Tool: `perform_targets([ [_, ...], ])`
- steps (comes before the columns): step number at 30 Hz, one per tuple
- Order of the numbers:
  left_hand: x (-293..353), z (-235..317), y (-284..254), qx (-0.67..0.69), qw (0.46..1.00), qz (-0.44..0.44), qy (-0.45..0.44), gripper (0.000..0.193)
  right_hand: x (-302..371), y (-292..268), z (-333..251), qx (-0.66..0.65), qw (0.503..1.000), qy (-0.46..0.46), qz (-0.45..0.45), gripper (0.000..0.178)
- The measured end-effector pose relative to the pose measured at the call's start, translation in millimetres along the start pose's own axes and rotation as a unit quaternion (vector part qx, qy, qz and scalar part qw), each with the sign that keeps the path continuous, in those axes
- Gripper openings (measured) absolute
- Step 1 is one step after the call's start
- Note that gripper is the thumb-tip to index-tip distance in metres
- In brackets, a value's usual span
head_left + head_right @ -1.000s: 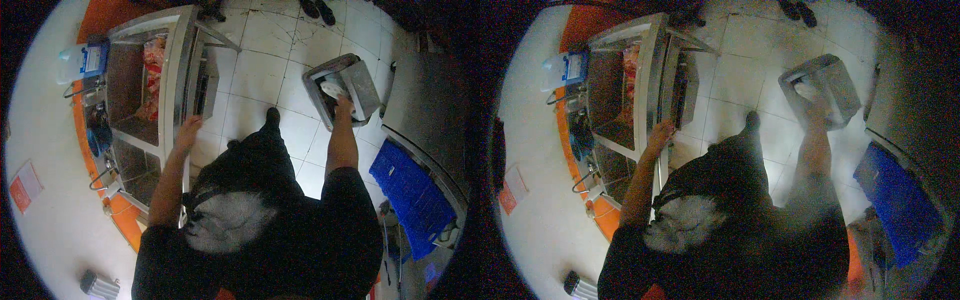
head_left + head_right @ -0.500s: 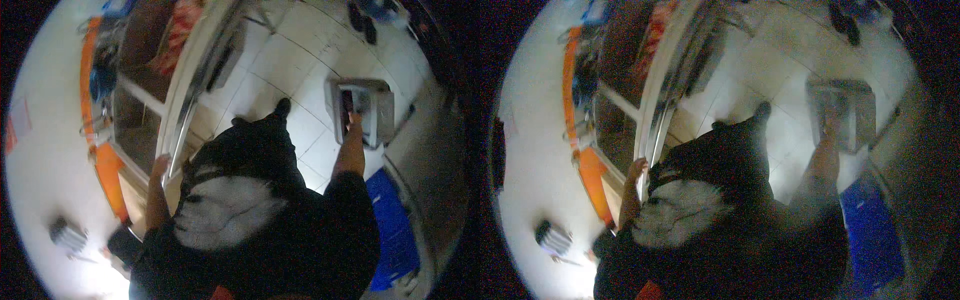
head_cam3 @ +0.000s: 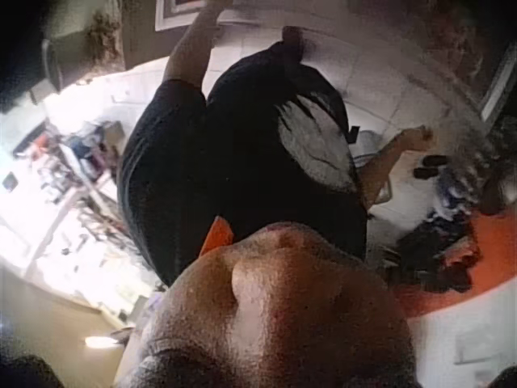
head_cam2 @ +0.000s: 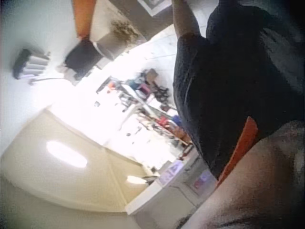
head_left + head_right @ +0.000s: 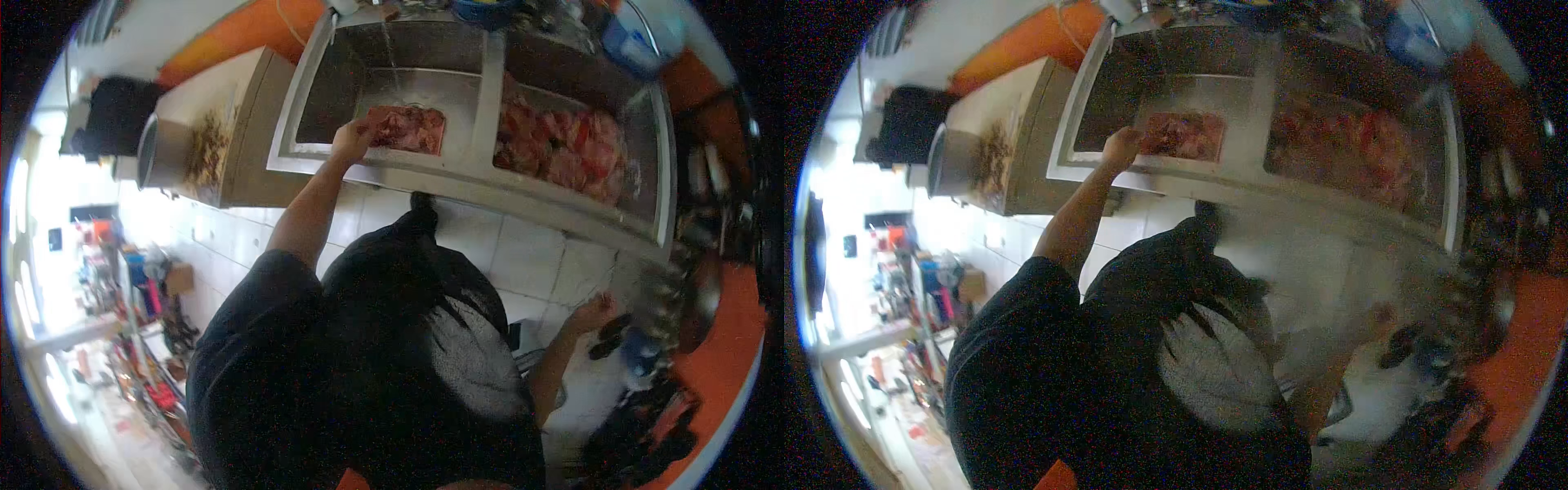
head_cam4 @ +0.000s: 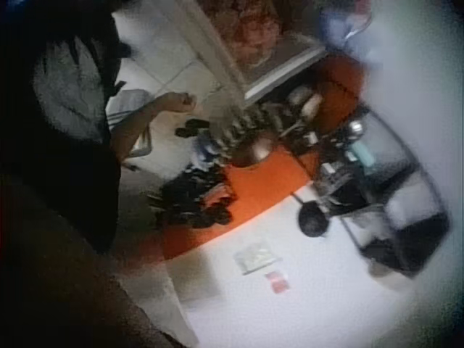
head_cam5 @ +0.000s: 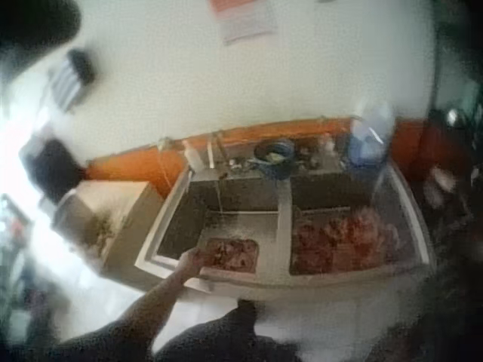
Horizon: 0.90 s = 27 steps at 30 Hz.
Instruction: Washing raw chicken pieces in a sink, transferring them to a tray, and setting up flour in a metal container for breading.
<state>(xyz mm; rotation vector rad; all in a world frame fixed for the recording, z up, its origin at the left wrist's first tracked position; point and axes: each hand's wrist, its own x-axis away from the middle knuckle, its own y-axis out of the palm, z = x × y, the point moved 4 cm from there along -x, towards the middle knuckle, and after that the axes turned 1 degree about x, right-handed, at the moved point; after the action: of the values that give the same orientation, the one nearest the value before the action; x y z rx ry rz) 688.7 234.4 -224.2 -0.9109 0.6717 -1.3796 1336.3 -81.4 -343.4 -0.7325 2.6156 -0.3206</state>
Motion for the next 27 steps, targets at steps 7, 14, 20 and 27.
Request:
perform_targets([
  [7,-106.9,-77.4,27.5,0.142,0.979,-0.087,-0.114,0.043,-28.4,273.7,-273.4,-0.167,0.96,0.005,-0.225,0.025],
  [14,-144.2,-88.5,126.6,-0.148,0.972,-0.182,0.027,0.052,101.5,541.0,-325.4,-0.193,0.769,0.348,-0.5,0.022],
  [20,-166.1,-95.4,212.5,-0.24,0.897,-0.327,0.175,0.054,158.0,697.4,-325.7,-0.338,0.601,0.603,-0.401,0.01],
  [27,-173.4,-117.6,193.5,-0.305,0.902,-0.221,0.213,0.057,162.1,752.5,-339.1,-0.12,0.742,0.434,-0.496,0.019],
])
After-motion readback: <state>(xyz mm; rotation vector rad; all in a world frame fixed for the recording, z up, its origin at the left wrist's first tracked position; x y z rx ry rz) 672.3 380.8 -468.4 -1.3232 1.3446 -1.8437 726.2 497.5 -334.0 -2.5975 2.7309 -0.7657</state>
